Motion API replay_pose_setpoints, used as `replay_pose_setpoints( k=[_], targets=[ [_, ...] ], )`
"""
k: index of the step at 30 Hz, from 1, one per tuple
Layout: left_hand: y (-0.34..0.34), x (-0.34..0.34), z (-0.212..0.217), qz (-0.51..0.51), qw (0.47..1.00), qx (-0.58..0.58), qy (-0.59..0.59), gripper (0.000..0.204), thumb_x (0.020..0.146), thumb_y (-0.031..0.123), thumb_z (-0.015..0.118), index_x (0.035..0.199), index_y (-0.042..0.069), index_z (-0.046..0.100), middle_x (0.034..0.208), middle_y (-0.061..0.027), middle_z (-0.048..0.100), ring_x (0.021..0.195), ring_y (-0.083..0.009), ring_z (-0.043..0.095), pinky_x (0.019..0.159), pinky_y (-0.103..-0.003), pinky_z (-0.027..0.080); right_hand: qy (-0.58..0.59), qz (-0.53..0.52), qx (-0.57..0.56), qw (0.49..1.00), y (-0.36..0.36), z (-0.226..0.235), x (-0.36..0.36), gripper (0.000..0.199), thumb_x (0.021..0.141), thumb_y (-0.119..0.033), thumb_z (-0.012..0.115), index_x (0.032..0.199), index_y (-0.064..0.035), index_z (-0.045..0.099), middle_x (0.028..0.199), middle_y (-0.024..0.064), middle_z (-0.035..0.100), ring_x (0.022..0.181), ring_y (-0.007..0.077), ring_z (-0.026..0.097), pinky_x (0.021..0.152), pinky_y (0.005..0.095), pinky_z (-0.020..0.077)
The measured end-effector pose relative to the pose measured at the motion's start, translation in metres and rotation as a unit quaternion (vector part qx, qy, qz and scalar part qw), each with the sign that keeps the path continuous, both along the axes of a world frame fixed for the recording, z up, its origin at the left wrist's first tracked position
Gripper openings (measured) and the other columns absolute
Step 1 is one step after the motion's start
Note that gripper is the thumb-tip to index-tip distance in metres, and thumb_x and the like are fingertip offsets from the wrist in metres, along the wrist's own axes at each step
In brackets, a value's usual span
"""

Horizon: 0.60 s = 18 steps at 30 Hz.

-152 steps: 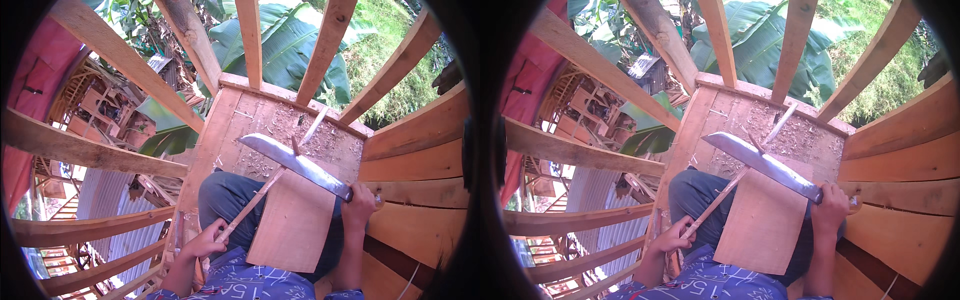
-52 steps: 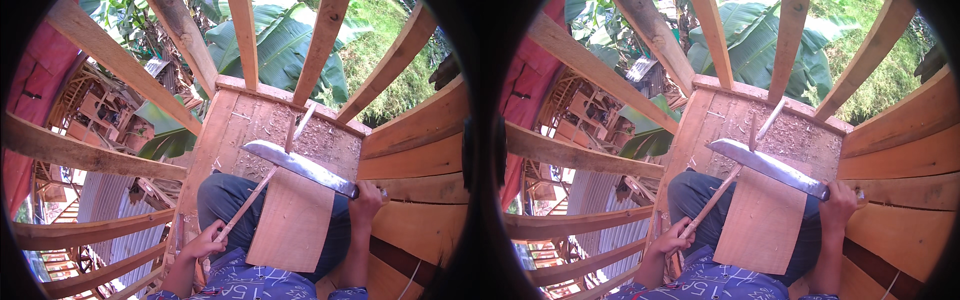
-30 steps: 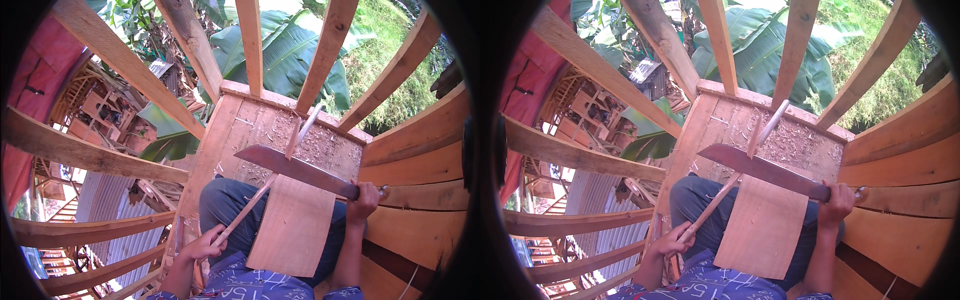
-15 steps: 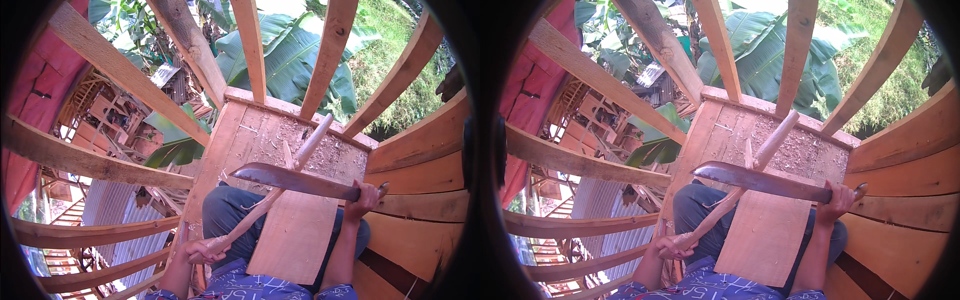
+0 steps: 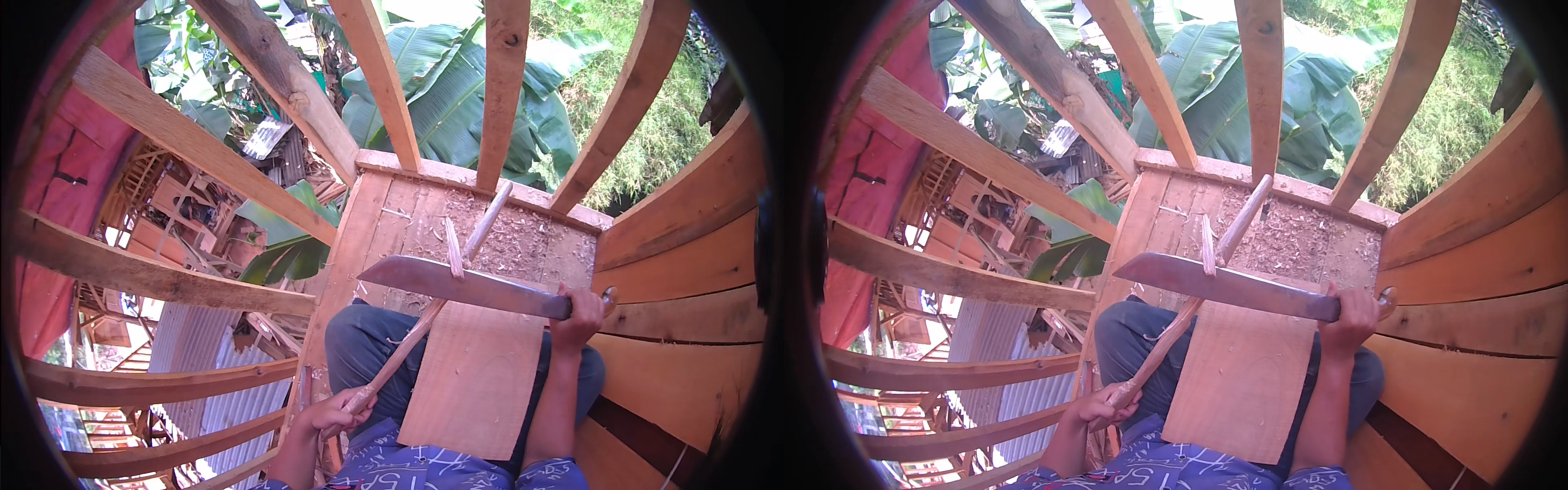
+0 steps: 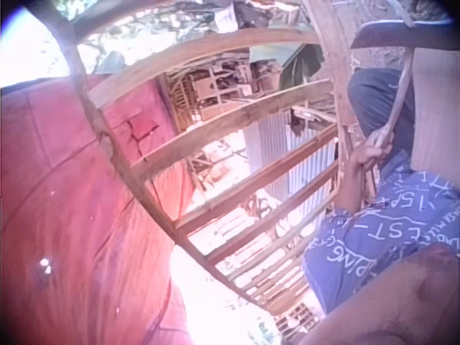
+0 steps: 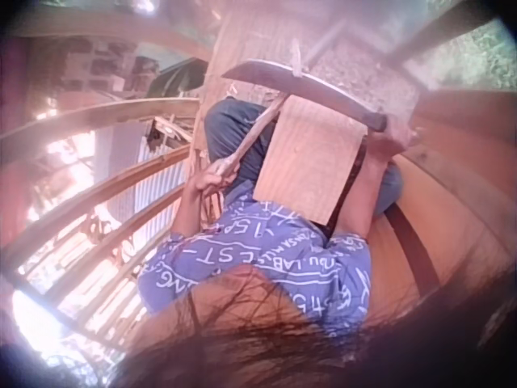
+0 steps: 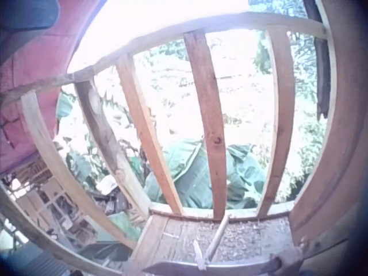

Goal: The person sits cross-legged on a wooden platform and uses a large curved blade to shave and shape a thin wooden stick. They hold the stick with their left hand and repeatedly scrape the blade along its length to remove material.

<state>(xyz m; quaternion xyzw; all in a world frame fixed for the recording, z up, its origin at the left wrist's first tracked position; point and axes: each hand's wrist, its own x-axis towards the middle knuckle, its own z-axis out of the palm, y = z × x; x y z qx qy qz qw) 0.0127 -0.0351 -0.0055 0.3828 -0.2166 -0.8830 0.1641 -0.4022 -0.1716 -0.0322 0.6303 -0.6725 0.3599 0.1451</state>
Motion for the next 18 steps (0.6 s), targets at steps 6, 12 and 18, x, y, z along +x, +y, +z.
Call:
replay_pose_setpoints(
  k=[6, 12, 18],
  targets=[
    [0.002, -0.008, 0.008, 0.022, 0.999, -0.014, -0.032, 0.044, 0.064, 0.011, 0.061, 0.104, 0.005, 0.043, 0.075, 0.0011, 0.04, 0.062, -0.0063, 0.039, 0.048, -0.02, 0.033, -0.004, -0.017, -0.007, 1.0, 0.005, 0.0, 0.001, 0.023, 0.078, -0.016, 0.068, 0.065, -0.0057, 0.052, 0.062, 0.0096, 0.049, 0.064, 0.0301, 0.053, 0.063, 0.04, 0.0405],
    [0.009, -0.026, 0.01, 0.008, 0.977, -0.143, -0.158, 0.044, 0.063, 0.01, 0.064, 0.101, 0.006, 0.042, 0.077, 0.0002, 0.042, 0.064, -0.0073, 0.041, 0.052, -0.021, 0.034, -0.046, -0.017, 0.027, 0.998, 0.012, 0.002, 0.008, 0.024, 0.08, -0.017, 0.066, 0.063, -0.0057, 0.053, 0.061, 0.0105, 0.051, 0.061, 0.0314, 0.053, 0.059, 0.0405, 0.04],
    [0.024, -0.041, 0.005, -0.016, 0.911, -0.266, -0.315, 0.04, 0.067, 0.003, 0.061, 0.102, 0.006, 0.043, 0.079, 0.0, 0.044, 0.072, -0.0093, 0.045, 0.063, -0.023, 0.039, -0.063, -0.018, 0.047, 0.997, 0.016, -0.005, 0.006, 0.023, 0.078, -0.017, 0.067, 0.064, -0.0057, 0.054, 0.062, 0.011, 0.054, 0.062, 0.0315, 0.056, 0.059, 0.0412, 0.0404]
  ],
)
